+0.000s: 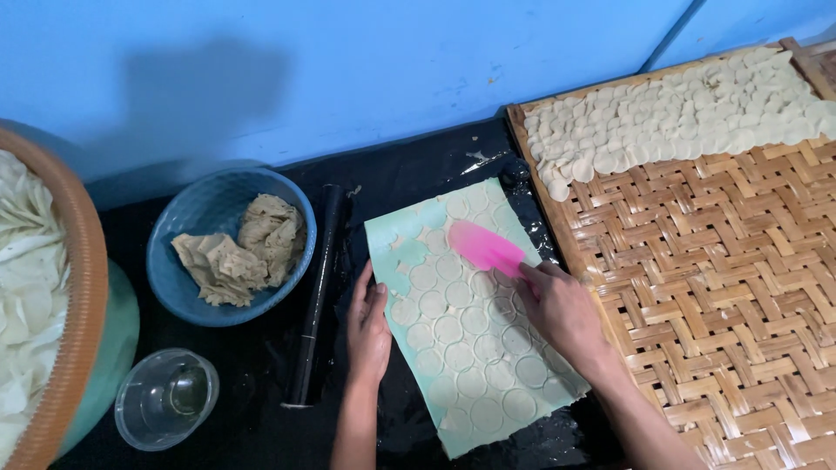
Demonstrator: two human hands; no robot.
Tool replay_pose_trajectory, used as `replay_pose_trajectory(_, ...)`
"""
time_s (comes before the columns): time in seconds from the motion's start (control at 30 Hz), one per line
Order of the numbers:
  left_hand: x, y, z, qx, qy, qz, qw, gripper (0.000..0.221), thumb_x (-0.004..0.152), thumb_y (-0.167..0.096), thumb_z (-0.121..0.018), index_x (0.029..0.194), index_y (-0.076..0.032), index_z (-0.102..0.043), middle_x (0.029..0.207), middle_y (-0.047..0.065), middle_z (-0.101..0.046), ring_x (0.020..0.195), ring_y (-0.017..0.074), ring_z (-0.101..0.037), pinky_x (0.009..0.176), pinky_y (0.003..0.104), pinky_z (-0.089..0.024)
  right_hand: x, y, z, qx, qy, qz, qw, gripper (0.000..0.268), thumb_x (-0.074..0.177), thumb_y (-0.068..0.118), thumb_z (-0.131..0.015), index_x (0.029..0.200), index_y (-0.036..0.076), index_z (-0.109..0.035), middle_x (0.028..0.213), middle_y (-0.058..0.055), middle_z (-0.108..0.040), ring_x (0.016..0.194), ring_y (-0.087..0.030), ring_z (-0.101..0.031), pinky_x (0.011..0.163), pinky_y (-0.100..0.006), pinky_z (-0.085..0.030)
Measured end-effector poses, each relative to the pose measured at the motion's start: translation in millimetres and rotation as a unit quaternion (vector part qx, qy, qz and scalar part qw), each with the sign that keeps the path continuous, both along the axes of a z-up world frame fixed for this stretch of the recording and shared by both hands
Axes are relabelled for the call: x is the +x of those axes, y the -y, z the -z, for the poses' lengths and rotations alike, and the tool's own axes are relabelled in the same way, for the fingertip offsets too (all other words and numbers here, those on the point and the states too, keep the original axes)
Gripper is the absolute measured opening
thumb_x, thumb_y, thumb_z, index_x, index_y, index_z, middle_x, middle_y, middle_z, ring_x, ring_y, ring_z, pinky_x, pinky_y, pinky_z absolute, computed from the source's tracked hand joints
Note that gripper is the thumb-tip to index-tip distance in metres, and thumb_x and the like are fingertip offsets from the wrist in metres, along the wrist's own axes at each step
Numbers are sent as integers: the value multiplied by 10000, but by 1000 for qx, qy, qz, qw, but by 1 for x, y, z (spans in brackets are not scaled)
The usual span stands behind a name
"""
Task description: The person is using a circular cutter to punch out dough circles from a flat sheet of dough on a work surface.
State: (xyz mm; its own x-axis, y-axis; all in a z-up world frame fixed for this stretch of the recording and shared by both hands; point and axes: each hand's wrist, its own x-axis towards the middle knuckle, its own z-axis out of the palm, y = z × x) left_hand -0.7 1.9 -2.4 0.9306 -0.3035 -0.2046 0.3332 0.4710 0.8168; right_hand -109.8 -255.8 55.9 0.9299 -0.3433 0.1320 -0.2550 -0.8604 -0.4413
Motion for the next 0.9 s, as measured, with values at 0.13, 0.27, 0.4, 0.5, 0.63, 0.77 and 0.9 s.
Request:
replay_pose_trajectory(0.13, 0, 1, 3, -8, 46, -3, 999, 553, 1034, -155, -532, 1554, -25, -393, 1499, 150, -546, 1353, 201, -525, 1144, 358, -379, 3, 1, 3, -2, -13, 8, 1000, 313, 931, 289, -644, 1170, 108, -736, 961, -134, -706, 791, -385, -691, 692, -501, -553)
replay_pose_trajectory(0.27, 0, -1, 4, -15, 32, -2, 999, 567, 1028, -161, -539, 1559, -37, -386, 1487, 158, -545, 1340, 219, -527, 1135, 376, -382, 4, 2, 7, 24, -7, 1, 1000, 312, 913, 277, -668, 1163, 105, -741, 973, -131, -711, 800, -372, -703, 704, -491, -558)
replay_pose_trajectory(0.4, -1, 1, -4, 11, 16, 1, 1000, 562, 1024, -177, -527, 1555, -61, -385, 1503, 123, -535, 1362, 192, -513, 1140, 356, -370, 6, 3, 17, 28, 1, -7, 1000, 325, 880, 263, -691, 1147, 87, -753, 977, -142, -714, 781, -383, -698, 680, -495, -556)
replay_pose_trajectory(0.5, 0, 0, -2, -2, 43, 2, 999, 555, 1034, -172, -540, 1555, -40, -401, 1486, 155, -550, 1359, 214, -519, 1145, 366, -375, 12, 8, 29, 83, 26, -18, 996, 316, 901, 262, -704, 1128, 48, -755, 990, -158, -725, 763, -351, -725, 697, -449, -572)
replay_pose_trajectory(0.63, -1, -2, -1, -10, 13, 4, 1000, 559, 1020, -180, -542, 1549, -71, -400, 1480, 144, -558, 1349, 218, -524, 1137, 370, -387, 13, 11, 35, 118, -12, 4, 993, 334, 895, 268, -708, 1143, 51, -762, 930, -156, -739, 696, -299, -727, 666, -407, -564)
replay_pose_trajectory(0.77, -1, -1, -2, 2, 27, 3, 1000, 557, 1026, -181, -546, 1553, -65, -407, 1489, 141, -550, 1350, 204, -517, 1133, 362, -376, 11, 15, 37, 218, -35, 38, 975, 376, 908, 340, -716, 1151, 58, -763, 827, -116, -763, 630, -168, -689, 616, -339, -542)
replay_pose_trajectory(0.9, -1, -1, -4, -12, 16, 3, 1000, 561, 1021, -184, -544, 1553, -77, -401, 1482, 139, -555, 1340, 205, -532, 1126, 375, -393, 8, 22, 47, 311, -72, 40, 947, 350, 947, 334, -699, 1153, 65, -785, 700, -63, -681, 608, -86, -568, 551, -286, -458)
